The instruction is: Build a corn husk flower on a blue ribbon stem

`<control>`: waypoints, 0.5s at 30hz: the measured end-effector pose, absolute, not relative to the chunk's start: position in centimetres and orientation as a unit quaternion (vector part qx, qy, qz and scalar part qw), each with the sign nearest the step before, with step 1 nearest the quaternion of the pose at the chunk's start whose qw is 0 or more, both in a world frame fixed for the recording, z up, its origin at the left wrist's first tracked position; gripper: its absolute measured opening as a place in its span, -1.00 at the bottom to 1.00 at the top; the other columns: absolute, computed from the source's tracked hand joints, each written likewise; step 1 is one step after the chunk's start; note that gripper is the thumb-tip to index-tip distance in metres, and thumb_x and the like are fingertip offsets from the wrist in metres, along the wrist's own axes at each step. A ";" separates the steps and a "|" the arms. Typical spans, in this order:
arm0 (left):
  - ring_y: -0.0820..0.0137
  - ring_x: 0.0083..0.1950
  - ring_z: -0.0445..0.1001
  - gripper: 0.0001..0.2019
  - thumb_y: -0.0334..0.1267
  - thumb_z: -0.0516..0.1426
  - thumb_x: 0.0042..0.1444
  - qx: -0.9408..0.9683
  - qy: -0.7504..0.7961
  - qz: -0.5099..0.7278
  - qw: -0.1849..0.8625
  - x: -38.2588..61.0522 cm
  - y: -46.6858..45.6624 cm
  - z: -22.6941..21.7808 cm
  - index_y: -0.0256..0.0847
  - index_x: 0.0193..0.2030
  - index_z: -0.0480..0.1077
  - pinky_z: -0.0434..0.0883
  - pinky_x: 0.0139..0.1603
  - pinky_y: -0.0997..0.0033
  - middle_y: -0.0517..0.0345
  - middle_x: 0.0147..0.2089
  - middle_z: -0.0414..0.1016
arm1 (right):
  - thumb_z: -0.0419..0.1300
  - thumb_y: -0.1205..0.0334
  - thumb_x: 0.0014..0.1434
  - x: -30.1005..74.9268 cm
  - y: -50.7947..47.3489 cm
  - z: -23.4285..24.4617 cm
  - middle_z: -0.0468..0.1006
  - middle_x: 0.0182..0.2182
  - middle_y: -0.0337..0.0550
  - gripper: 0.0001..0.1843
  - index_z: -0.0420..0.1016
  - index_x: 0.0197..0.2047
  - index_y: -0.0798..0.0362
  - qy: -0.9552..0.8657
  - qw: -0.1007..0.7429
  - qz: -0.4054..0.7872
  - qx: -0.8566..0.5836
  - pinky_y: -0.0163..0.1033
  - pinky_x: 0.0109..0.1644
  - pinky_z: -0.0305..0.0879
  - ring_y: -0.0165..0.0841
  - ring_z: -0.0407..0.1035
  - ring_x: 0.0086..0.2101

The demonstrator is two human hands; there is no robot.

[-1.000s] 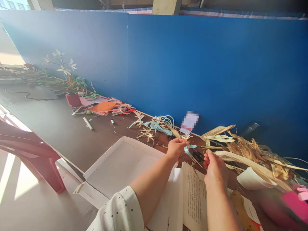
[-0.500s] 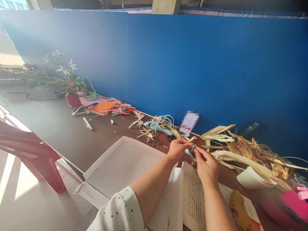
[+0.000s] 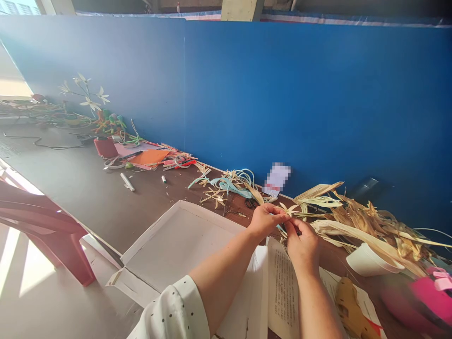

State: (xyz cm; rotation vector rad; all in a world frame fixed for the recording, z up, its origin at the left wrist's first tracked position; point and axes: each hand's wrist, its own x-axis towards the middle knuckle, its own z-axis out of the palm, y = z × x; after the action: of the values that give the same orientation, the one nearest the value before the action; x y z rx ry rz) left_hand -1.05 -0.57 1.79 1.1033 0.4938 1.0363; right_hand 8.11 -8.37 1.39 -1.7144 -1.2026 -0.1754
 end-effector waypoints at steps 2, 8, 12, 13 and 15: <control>0.50 -0.39 0.38 -0.69 -0.13 0.35 -0.28 0.498 0.210 0.465 0.701 -1.1 -0.6 1.9 -0.33 -0.49 0.44 0.33 -0.28 0.45 0.13 -0.45 0.45 | 0.07 -0.18 0.13 8.1 -8.4 1.5 0.56 -0.38 -0.04 -0.53 0.54 -0.31 0.06 -0.501 0.489 -0.083 -0.709 -0.17 -0.22 0.21 -0.20 0.39 -0.33; 0.51 -0.41 0.36 -0.71 -0.15 0.34 -0.26 0.501 0.203 0.468 0.699 -1.1 -0.6 1.9 -0.33 -0.48 0.44 0.32 -0.29 0.46 0.14 -0.46 0.44 | 0.11 -0.20 0.10 8.2 -8.4 1.5 0.59 -0.32 -0.02 -0.52 0.57 -0.27 0.05 -0.488 0.515 -0.042 -0.704 -0.16 -0.18 0.23 -0.19 0.41 -0.31; 0.51 -0.40 0.36 -0.75 -0.18 0.32 -0.20 0.501 0.219 0.481 0.686 -1.2 -0.7 2.0 -0.32 -0.47 0.45 0.32 -0.30 0.48 0.13 -0.45 0.44 | 0.17 -0.17 0.07 8.0 -8.3 1.3 0.60 -0.27 -0.05 -0.54 0.56 -0.19 0.03 -0.469 0.549 0.012 -0.692 -0.18 -0.16 0.24 -0.20 0.42 -0.28; 0.50 -0.39 0.37 -0.77 -0.19 0.32 -0.19 0.502 0.221 0.484 0.682 -1.2 -0.8 2.0 -0.32 -0.47 0.45 0.32 -0.30 0.48 0.13 -0.44 0.45 | 0.18 -0.17 0.06 7.9 -8.3 1.3 0.60 -0.28 -0.05 -0.54 0.56 -0.19 0.03 -0.465 0.555 0.017 -0.690 -0.18 -0.17 0.24 -0.21 0.42 -0.29; 0.49 -0.38 0.38 -0.79 -0.22 0.31 -0.18 0.507 0.225 0.490 0.673 -1.1 -1.0 2.1 -0.31 -0.48 0.44 0.33 -0.29 0.48 0.13 -0.44 0.45 | 0.18 -0.16 0.06 7.7 -8.4 1.3 0.59 -0.30 -0.07 -0.55 0.55 -0.20 0.03 -0.457 0.556 0.017 -0.694 -0.19 -0.19 0.24 -0.22 0.42 -0.31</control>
State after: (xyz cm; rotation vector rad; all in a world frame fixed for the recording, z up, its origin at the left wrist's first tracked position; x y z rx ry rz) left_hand -1.13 -0.98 2.10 1.1415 0.5059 1.1035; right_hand 7.72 -8.36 1.31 -1.6376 -1.0800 0.0411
